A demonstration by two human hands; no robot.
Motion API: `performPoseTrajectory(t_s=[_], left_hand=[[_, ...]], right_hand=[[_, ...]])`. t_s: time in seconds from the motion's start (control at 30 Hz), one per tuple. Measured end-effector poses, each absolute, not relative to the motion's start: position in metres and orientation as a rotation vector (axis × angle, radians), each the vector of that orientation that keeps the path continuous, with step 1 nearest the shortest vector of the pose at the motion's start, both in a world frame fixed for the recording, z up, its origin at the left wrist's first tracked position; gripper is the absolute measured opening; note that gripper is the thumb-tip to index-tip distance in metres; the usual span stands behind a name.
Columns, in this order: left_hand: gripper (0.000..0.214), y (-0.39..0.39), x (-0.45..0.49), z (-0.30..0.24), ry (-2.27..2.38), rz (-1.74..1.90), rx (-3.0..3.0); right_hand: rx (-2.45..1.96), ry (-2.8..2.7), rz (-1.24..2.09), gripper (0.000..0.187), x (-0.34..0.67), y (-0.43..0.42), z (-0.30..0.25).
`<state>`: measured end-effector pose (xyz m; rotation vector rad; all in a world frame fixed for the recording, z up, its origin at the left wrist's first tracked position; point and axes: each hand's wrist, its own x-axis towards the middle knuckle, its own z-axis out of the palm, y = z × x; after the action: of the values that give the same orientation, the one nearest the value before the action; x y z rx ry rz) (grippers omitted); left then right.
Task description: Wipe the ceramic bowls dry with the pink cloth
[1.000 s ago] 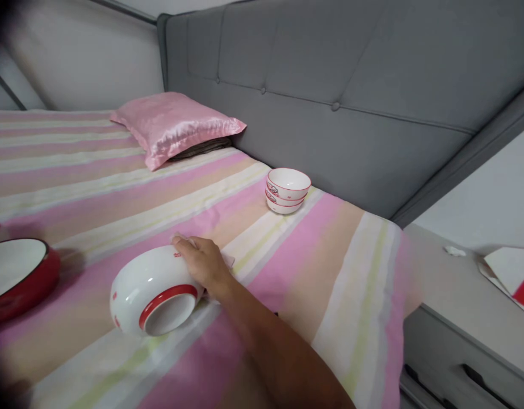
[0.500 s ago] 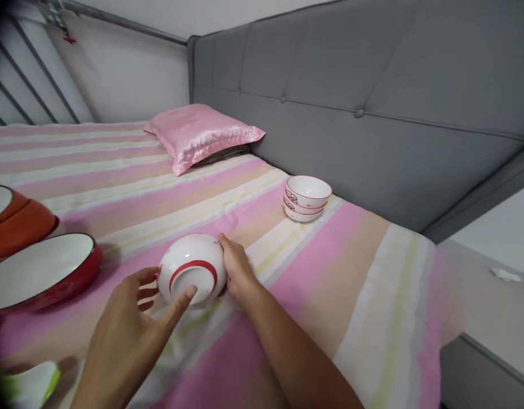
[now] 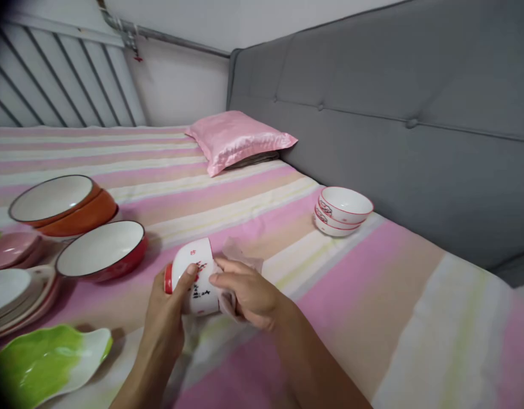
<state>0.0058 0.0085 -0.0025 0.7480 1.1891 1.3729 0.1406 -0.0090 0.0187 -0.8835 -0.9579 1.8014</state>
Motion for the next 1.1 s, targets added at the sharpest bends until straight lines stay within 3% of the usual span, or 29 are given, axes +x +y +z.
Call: performPoseTrajectory(t_s=[0.17, 0.27, 0.43, 0.57, 0.7, 0.8, 1.1], left_hand=[[0.043, 0.013, 0.001, -0.01, 0.9, 1.349, 0.483], [0.031, 0.014, 0.001, -0.01, 0.804, 1.326, 0.23], [0.029, 0.014, 0.003, -0.006, 0.748, 1.311, 0.056], [0.032, 0.013, 0.003, -0.004, 0.789, 1.293, 0.064], [0.032, 0.013, 0.003, -0.004, 0.8, 1.3, 0.078], [0.032, 0.013, 0.004, -0.004, 0.798, 1.302, 0.079], [0.036, 0.013, 0.007, -0.003, 0.776, 1.256, 0.133]], right_hand=[[-0.958, -1.222, 1.915, 0.043, 0.138, -0.018, 0.022], [-0.995, -1.252, 1.812, 0.04, 0.136, -0.018, 0.026], [-1.197, -1.06, 1.172, 0.016, 0.143, -0.009, 0.023], [-1.386, -0.903, 0.571, 0.017, 0.167, 0.0, 0.02], [-1.324, -0.623, 0.324, 0.023, 0.19, 0.004, 0.022], [-1.227, -0.506, 0.395, 0.028, 0.191, 0.005, 0.025], [-1.012, -0.813, 1.187, 0.029, 0.134, -0.008, 0.028]])
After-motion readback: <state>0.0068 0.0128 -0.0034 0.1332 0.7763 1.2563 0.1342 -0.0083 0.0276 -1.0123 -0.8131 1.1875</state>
